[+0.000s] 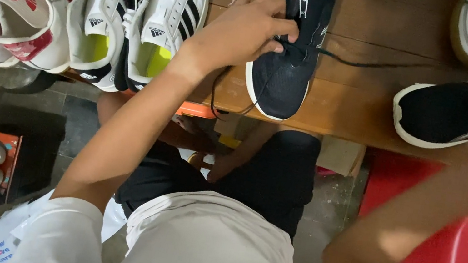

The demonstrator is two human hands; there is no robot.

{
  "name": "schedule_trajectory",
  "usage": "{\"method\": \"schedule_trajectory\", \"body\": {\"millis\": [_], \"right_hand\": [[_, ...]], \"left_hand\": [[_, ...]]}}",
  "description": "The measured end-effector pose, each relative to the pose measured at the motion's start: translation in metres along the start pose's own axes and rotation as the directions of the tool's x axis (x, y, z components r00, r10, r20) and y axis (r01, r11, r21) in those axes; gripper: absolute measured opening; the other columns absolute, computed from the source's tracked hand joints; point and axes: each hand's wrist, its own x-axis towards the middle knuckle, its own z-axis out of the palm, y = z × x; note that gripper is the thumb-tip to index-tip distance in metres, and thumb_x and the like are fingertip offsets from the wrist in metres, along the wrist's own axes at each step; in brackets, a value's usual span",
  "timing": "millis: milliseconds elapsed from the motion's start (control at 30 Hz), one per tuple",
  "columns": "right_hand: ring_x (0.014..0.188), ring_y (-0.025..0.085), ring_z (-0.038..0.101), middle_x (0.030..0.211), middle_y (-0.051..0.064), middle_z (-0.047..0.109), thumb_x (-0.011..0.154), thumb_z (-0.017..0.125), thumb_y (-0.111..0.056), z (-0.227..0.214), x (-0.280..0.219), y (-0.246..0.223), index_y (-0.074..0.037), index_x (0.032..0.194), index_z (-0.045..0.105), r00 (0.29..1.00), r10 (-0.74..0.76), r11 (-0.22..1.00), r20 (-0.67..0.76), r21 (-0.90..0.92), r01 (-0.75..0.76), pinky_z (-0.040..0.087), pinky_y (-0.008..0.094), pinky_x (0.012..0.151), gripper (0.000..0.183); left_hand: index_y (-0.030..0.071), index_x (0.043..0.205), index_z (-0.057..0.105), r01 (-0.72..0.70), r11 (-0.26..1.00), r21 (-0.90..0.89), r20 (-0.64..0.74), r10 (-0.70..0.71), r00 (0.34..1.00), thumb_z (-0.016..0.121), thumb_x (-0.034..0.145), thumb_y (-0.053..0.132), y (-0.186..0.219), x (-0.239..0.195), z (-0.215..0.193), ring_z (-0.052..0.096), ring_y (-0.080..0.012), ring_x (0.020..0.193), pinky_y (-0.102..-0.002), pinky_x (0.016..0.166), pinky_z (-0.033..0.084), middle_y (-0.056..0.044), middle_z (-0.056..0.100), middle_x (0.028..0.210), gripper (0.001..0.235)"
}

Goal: The person laces a black sneaker by threading the laces through the eyelets and pulling them tight. They adjust the laces and the shoe's tongue while working on the shoe placed on a wooden table.

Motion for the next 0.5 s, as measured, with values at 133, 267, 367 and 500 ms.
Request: {"method": "schedule_trajectory", "body": {"millis": [133, 267, 367, 500], "right_hand": [[0.105, 0.027, 0.065, 0.113, 0.011, 0.064, 0.115, 0.058, 0.003, 0.175, -0.004, -0.086, -0.013, 0.124, 0.058, 0.983, 0.174, 0.979, -0.057, -0.093, -0.179, 0.062, 0.043, 0.1, 0.018], [0.101, 0.027, 0.058, 0.113, 0.014, 0.059, 0.109, 0.053, -0.005, 0.261, -0.047, -0.095, -0.003, 0.12, 0.058, 0.914, 0.171, 0.905, 0.368, -0.425, 0.002, 0.048, 0.037, 0.089, 0.012], [0.111, 0.027, 0.065, 0.12, 0.014, 0.057, 0.104, 0.055, -0.004, 0.291, -0.069, -0.093, -0.003, 0.125, 0.064, 0.939, 0.297, 0.892, 0.174, -0.402, -0.208, 0.053, 0.036, 0.097, 0.022], [0.103, 0.025, 0.062, 0.115, 0.012, 0.058, 0.103, 0.056, -0.009, 0.301, -0.081, -0.103, -0.006, 0.12, 0.065, 0.953, 0.277, 0.873, 0.125, -0.446, -0.195, 0.052, 0.034, 0.088, 0.019]], "left_hand": [[0.017, 0.115, 0.067, -0.003, 1.0, -0.026, 0.006, 0.003, 1.0, 0.074, 0.099, 0.022, -0.001, 0.002, 0.006, 0.059, -0.0354, 0.095, -0.051, 0.074, 0.041, -0.011, 0.05, 0.101, 0.018], [0.015, 0.109, 0.064, -0.003, 0.997, -0.08, -0.01, 0.002, 1.0, 0.066, 0.1, 0.007, -0.001, 0.001, 0.005, 0.058, -0.0353, 0.09, -0.051, 0.077, 0.042, -0.011, 0.049, 0.098, 0.012], [0.01, 0.105, 0.063, -0.04, 0.986, -0.159, -0.028, 0.036, 0.999, 0.069, 0.099, 0.001, -0.003, -0.002, -0.006, 0.053, -0.0325, 0.075, -0.046, 0.064, 0.041, -0.012, 0.046, 0.097, 0.013], [0.011, 0.105, 0.065, 0.097, 0.944, -0.317, 0.181, -0.04, 0.983, 0.062, 0.1, 0.0, 0.0, -0.012, -0.025, 0.059, -0.0334, 0.081, -0.044, 0.067, 0.041, -0.013, 0.049, 0.106, 0.012]]}}
